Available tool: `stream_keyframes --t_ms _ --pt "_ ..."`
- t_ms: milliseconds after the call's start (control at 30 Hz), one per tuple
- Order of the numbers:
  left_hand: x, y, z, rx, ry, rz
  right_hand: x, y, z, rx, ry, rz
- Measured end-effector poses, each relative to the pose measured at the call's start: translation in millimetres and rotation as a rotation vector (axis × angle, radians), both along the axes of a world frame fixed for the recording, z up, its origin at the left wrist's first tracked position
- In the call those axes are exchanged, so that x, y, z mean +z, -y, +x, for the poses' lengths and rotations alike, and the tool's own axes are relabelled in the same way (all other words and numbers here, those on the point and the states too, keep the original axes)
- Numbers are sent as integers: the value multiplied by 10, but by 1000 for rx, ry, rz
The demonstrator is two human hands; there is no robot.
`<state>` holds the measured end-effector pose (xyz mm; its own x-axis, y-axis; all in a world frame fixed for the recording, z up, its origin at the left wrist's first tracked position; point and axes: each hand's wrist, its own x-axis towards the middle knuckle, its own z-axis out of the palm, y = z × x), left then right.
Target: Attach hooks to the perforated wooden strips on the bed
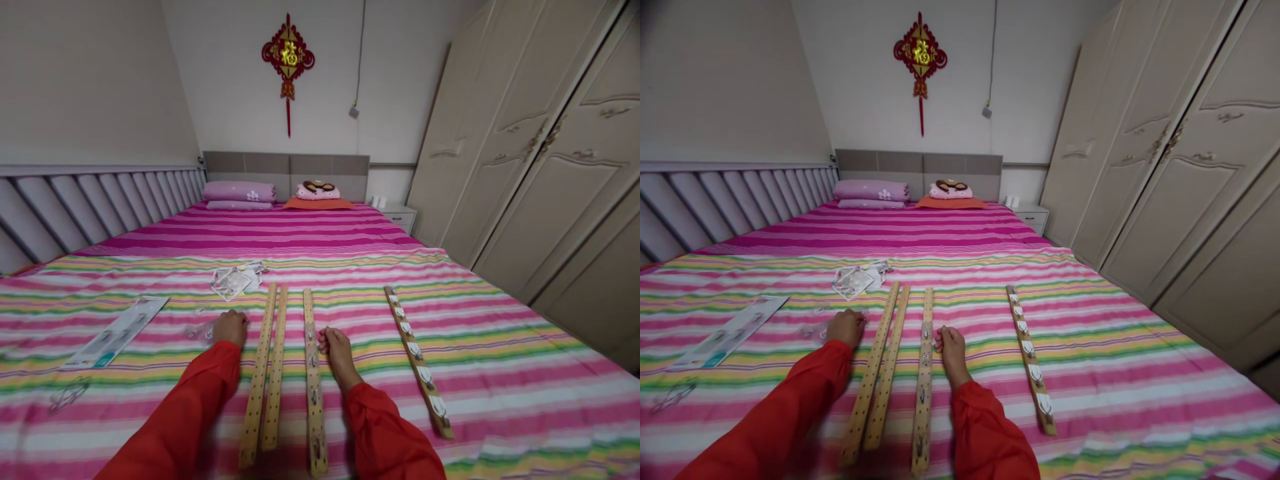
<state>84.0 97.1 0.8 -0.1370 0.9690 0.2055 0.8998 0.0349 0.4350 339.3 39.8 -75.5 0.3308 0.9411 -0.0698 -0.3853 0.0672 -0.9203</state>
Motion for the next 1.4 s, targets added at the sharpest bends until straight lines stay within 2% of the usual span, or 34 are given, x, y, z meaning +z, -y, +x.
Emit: stream_keyframes --t_ms 167,267,333,400,500,567,700,833,933,1000,1200,1400 --pt "124 64 12 95 434 46 16 24 3 -1 -15 15" --pt "195 215 102 130 697 33 43 47 6 3 -38 27" --pt "230 358 184 126 951 13 63 65 13 7 -45 32" --pt "254 516 265 139 1249 -64 83 88 22 12 -48 20" --pt "268 749 370 182 1672 -273 126 142 34 23 -50 -9" --pt "264 887 434 180 1820 -357 177 201 29 29 -46 -28" --pt "236 1088 564 105 1859 -340 364 409 -58 56 -24 -31" --pt "199 1190 704 64 1799 -249 580 720 -275 181 28 57" --pt "167 1245 832 62 1782 -184 663 919 -458 271 38 75" --pt "145 1293 922 47 1793 -161 675 995 -544 267 14 93" --pt "108 1463 1075 20 1833 -156 657 1022 -562 175 -32 107" --pt "101 1454 980 -77 1649 -122 730 950 -325 174 -28 85"
